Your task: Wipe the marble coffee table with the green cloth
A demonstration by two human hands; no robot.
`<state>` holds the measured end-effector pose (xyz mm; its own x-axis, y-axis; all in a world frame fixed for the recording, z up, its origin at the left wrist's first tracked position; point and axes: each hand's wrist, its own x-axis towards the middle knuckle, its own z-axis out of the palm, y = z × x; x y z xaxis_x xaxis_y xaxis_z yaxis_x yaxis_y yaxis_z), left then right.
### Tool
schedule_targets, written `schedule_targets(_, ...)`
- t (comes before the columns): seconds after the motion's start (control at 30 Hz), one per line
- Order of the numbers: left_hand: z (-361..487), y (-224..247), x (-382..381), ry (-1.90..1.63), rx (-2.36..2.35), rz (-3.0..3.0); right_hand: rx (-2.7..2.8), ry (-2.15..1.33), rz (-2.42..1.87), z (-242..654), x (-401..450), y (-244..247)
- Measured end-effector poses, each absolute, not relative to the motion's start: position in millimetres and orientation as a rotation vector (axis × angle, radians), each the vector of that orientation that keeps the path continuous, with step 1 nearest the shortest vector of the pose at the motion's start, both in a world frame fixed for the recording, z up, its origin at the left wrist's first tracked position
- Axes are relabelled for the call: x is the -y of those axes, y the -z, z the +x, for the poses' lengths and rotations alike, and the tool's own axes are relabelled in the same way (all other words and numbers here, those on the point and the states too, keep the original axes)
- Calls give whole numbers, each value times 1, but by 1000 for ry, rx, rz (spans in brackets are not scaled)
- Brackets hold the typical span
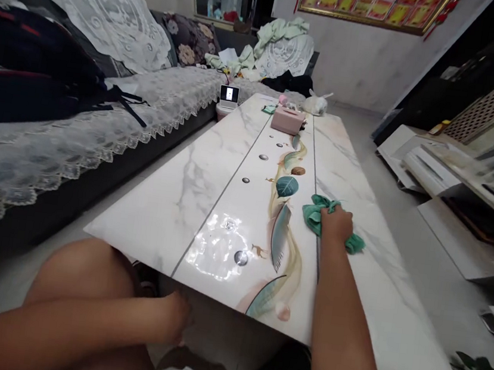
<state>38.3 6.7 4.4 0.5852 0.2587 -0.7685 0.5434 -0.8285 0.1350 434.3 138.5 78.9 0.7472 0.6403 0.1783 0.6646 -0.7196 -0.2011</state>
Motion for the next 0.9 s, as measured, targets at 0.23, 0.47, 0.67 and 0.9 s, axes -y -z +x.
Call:
schedule_targets(0.23,48,-39,-9,1044,-824,2472,1031,144,-2753,401,-102,-70)
schedule_targets(0.47,48,-54,-6,1038,-819,2552,1253,89,-2739,340,-31,-73)
schedule_targets(0.67,58,-62,1,1145,-744,2510,1501,284,-2628,295,45,-53)
schedule_targets(0.9,50,-62,-4,1063,-773,2542,1675,123,-2632,323,72,-54)
